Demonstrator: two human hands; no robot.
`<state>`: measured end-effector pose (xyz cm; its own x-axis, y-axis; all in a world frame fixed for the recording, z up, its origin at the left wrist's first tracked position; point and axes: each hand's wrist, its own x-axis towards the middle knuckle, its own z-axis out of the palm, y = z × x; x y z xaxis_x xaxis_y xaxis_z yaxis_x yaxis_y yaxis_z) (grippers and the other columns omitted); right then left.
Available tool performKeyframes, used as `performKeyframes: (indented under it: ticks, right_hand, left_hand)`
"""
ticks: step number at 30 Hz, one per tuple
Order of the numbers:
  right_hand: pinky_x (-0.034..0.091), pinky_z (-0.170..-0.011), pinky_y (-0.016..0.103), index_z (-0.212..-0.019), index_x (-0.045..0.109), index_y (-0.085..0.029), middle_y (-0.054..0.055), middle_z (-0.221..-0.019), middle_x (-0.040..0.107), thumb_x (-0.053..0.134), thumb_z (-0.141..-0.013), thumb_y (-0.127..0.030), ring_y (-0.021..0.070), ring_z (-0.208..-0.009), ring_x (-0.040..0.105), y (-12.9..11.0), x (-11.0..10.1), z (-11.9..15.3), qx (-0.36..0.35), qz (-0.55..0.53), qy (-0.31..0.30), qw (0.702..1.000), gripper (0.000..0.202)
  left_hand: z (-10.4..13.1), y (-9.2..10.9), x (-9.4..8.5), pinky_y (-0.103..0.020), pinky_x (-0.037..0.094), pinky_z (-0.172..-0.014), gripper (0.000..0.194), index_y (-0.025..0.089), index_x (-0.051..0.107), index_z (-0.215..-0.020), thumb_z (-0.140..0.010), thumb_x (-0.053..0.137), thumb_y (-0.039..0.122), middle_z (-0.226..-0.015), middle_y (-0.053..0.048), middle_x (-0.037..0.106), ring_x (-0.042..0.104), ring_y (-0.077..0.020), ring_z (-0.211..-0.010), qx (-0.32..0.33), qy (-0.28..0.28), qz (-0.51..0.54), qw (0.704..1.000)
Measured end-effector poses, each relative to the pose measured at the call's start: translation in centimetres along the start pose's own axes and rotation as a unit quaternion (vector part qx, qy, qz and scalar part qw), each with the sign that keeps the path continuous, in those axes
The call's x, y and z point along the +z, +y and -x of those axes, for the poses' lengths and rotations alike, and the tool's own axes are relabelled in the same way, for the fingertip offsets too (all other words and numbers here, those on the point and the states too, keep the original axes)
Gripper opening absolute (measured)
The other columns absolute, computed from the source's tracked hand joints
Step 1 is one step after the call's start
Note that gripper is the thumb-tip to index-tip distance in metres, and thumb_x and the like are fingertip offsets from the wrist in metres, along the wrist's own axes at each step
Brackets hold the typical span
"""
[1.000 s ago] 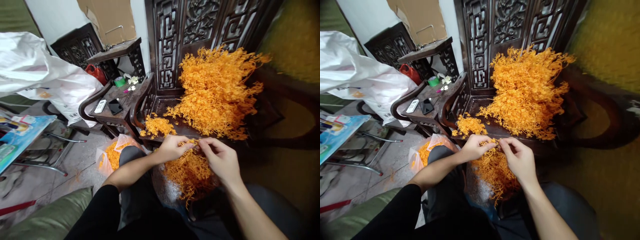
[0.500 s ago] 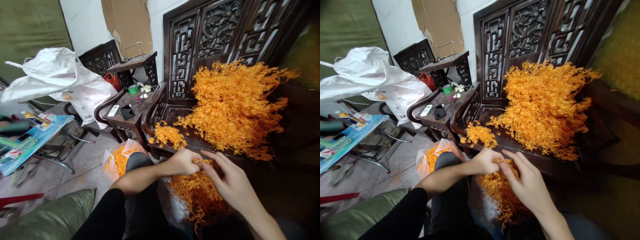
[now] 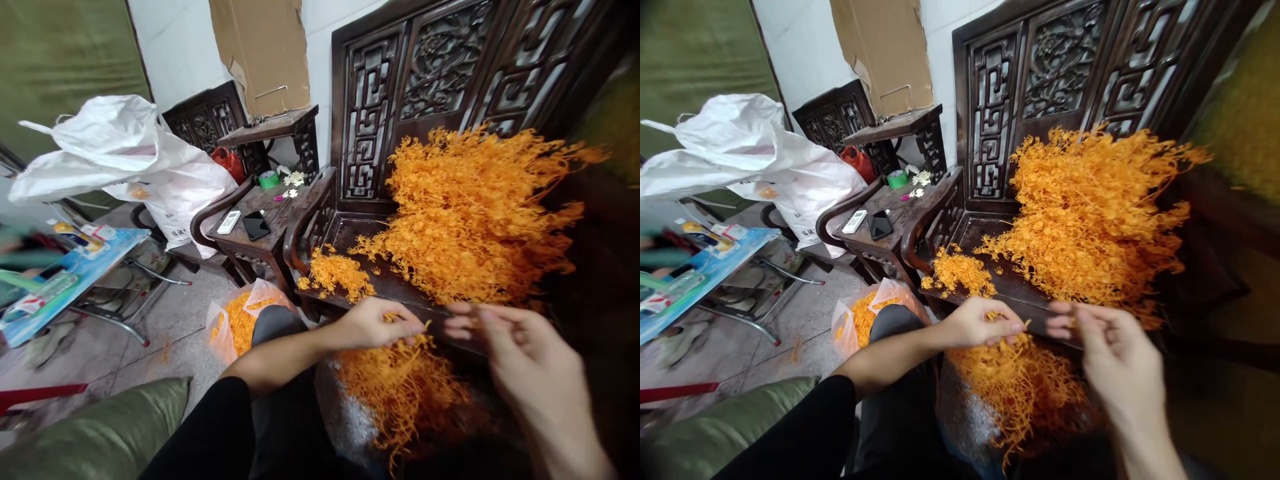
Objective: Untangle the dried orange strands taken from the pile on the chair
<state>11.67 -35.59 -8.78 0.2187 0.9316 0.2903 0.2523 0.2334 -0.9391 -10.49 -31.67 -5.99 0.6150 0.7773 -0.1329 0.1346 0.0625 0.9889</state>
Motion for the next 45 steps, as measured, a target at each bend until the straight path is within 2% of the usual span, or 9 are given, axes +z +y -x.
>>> performKeyframes:
  ticks: [3,7,15,22,28,33,36,40,45]
  right_hand:
    - [0.054,-0.05,0.039,-0.117,0.071,-0.031,0.006,-0.077,0.07,0.059,-0.091,-0.062,0.0245,-0.056,0.064,-0.2,2.5,0.6,0.072,-0.002,-0.035,0.997,0.043]
    - [0.055,-0.065,0.034,-0.102,0.077,-0.025,0.007,-0.089,0.074,0.06,-0.092,-0.061,0.0235,-0.077,0.069,0.1,3.9,0.9,0.022,0.043,-0.065,0.997,0.041]
    - [0.037,-0.059,0.028,-0.084,0.071,-0.022,-0.002,-0.066,0.048,0.064,-0.096,-0.045,0.0136,-0.061,0.045,-2.4,3.9,1.3,-0.059,0.065,-0.108,0.99,0.028]
    - [0.034,-0.046,0.026,-0.085,0.057,-0.023,-0.007,-0.055,0.037,0.055,-0.099,-0.056,0.0114,-0.045,0.036,-0.8,1.5,-0.4,0.049,-0.133,0.129,0.982,0.036]
    - [0.035,-0.053,0.027,-0.068,0.058,-0.019,-0.002,-0.059,0.049,0.062,-0.096,-0.048,0.0114,-0.055,0.044,-2.8,3.4,0.8,-0.038,0.013,-0.021,0.999,0.041]
    - [0.037,-0.053,0.026,-0.066,0.06,-0.019,0.0,-0.063,0.054,0.065,-0.095,-0.048,0.0108,-0.056,0.047,-2.3,2.0,-0.2,-0.058,-0.04,0.127,0.989,0.041]
    - [0.027,-0.039,0.022,-0.065,0.054,-0.021,-0.007,-0.053,0.04,0.068,-0.087,-0.061,0.0072,-0.041,0.032,-0.3,-2.1,-2.3,0.007,-0.218,0.306,0.927,0.048]
    - [0.036,-0.039,0.022,-0.095,0.069,-0.018,0.001,-0.074,0.065,0.077,-0.082,-0.057,0.0089,-0.048,0.049,1.0,-3.8,-2.8,0.065,-0.234,0.208,0.947,0.041]
    - [0.048,-0.056,0.029,-0.133,0.068,-0.023,0.003,-0.084,0.069,0.056,-0.101,-0.049,0.013,-0.06,0.057,-0.8,0.7,0.1,-0.006,-0.042,0.077,0.996,0.043]
  left_hand:
    - [-0.6,-0.7,0.8,-0.025,0.04,-0.053,0.048,0.013,0.067,-0.1,-0.084,0.072,0.058,-0.082,-0.006,0.071,0.051,-0.0072,-0.054,0.033,0.036,0.068,0.997]
    - [-1.3,-1.1,1.2,-0.025,0.04,-0.054,0.045,0.015,0.061,-0.099,-0.084,0.073,0.055,-0.066,0.0,0.063,0.051,-0.0084,-0.052,0.066,0.055,0.084,0.993]
    - [-1.2,-1.2,0.7,-0.02,0.032,-0.048,0.041,0.017,0.058,-0.093,-0.086,0.071,0.055,-0.053,0.007,0.054,0.045,-0.006,-0.045,0.071,0.096,0.101,0.988]
    - [-0.7,0.0,1.5,-0.02,0.021,-0.043,0.036,0.016,0.057,-0.083,-0.082,0.079,0.044,-0.058,0.005,0.058,0.037,-0.0029,-0.043,0.041,0.096,0.192,0.976]
    - [-1.2,0.1,2.4,-0.019,0.025,-0.043,0.037,0.016,0.057,-0.086,-0.083,0.078,0.047,-0.062,0.004,0.06,0.04,-0.0034,-0.043,0.049,0.085,0.19,0.977]
    - [-1.4,1.2,2.1,-0.018,0.015,-0.041,0.041,0.017,0.053,-0.078,-0.074,0.085,0.042,-0.051,0.007,0.049,0.029,-0.0017,-0.039,-0.009,0.04,0.242,0.97]
    - [-1.3,2.1,0.6,-0.017,0.017,-0.041,0.038,0.016,0.053,-0.077,-0.071,0.086,0.034,-0.052,0.008,0.044,0.029,-0.0016,-0.041,-0.012,0.093,0.288,0.953]
    - [-1.4,2.8,-0.6,-0.02,0.039,-0.053,0.026,0.014,0.064,-0.094,-0.08,0.079,0.03,-0.076,-0.001,0.062,0.053,-0.0072,-0.058,-0.024,0.061,0.341,0.938]
    - [-2.0,2.4,0.1,-0.03,0.052,-0.073,0.035,0.009,0.072,-0.11,-0.087,0.066,0.035,-0.108,-0.016,0.073,0.069,-0.0216,-0.094,-0.075,-0.014,0.393,0.916]
